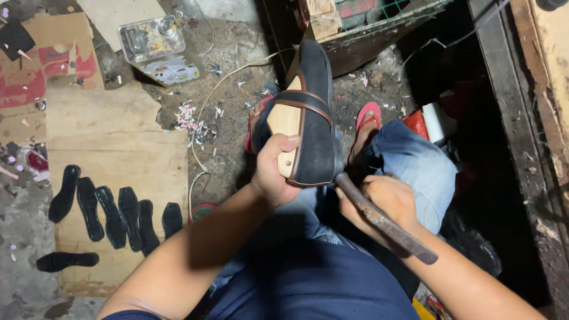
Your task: The person sits on the floor of a shoe workshop holding a shoe on a wooden last across their lap. They press and hammer the sole and edge of the shoe with a metal hand tool, turning the shoe over repeatedly to work different areas of the sole and heel.
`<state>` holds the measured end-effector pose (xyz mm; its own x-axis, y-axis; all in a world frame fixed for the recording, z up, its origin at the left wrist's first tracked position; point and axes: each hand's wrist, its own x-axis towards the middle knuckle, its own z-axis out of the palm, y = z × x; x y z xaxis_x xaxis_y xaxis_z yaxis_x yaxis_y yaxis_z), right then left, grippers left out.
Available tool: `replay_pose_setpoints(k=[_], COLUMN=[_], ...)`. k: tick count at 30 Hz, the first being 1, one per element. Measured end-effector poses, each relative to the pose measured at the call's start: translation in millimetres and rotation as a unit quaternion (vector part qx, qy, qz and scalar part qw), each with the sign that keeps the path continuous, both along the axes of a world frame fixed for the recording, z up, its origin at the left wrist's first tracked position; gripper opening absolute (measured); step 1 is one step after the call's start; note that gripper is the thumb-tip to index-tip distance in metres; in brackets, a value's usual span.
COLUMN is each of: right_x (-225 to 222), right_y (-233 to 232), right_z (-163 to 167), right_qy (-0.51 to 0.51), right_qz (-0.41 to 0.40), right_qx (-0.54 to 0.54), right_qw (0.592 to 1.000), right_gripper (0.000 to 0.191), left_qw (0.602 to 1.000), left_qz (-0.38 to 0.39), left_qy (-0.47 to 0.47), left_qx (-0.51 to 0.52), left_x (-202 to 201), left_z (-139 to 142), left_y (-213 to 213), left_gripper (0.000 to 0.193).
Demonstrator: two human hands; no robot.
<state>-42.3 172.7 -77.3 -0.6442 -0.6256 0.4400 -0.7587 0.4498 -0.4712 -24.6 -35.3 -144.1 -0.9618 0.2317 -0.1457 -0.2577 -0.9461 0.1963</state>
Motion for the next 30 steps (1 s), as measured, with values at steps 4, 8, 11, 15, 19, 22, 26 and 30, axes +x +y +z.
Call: replay_pose_setpoints(k=[4, 8, 11, 15, 19, 22, 26, 30], right_x=[-7, 0, 3, 3, -4, -10, -14, -16], right_y=[-2, 6, 11, 5, 4, 15, 20, 12], right_z=[11, 28, 30, 16, 5, 10, 14, 8], right_qy=[0.023, -0.048, -0.143, -0.152, -0.101, -0.185, -0.312, -0.299], right_qz=[0.032, 0.018, -0.016, -0.072, -0.006, 0.011, -0.107, -0.11], right_qx=[0.07, 0.138, 0.095, 0.054, 0.063, 0.081, 0.048, 0.063], right_qw=[0.997, 0.989, 0.985, 0.984, 0.993, 0.979, 0.943, 0.946], right_gripper=[0.033, 0.032, 0.039, 0.043, 0.042, 0.044, 0.043, 0.043], left_qw=[0.999, 0.998, 0.996, 0.997, 0.991, 0.979, 0.984, 0.987], left_qz=[0.003, -0.026, -0.053, -0.054, -0.048, -0.062, -0.046, -0.063], left_qy=[-0.039, -0.038, -0.044, -0.029, 0.006, 0.033, 0.007, 0.026], left_qx=[-0.006, -0.048, -0.056, -0.047, -0.123, -0.191, -0.173, -0.146], left_x=[-10, -9, -1, 3, -3, -4, 1, -3], left_z=[-10, -14, -16, -17, -11, -6, -6, -10], left_y=[-2, 2, 3, -2, -9, -7, -3, -7], left_gripper=[0.052, 0.051, 0.053, 0.052, 0.052, 0.054, 0.058, 0.053])
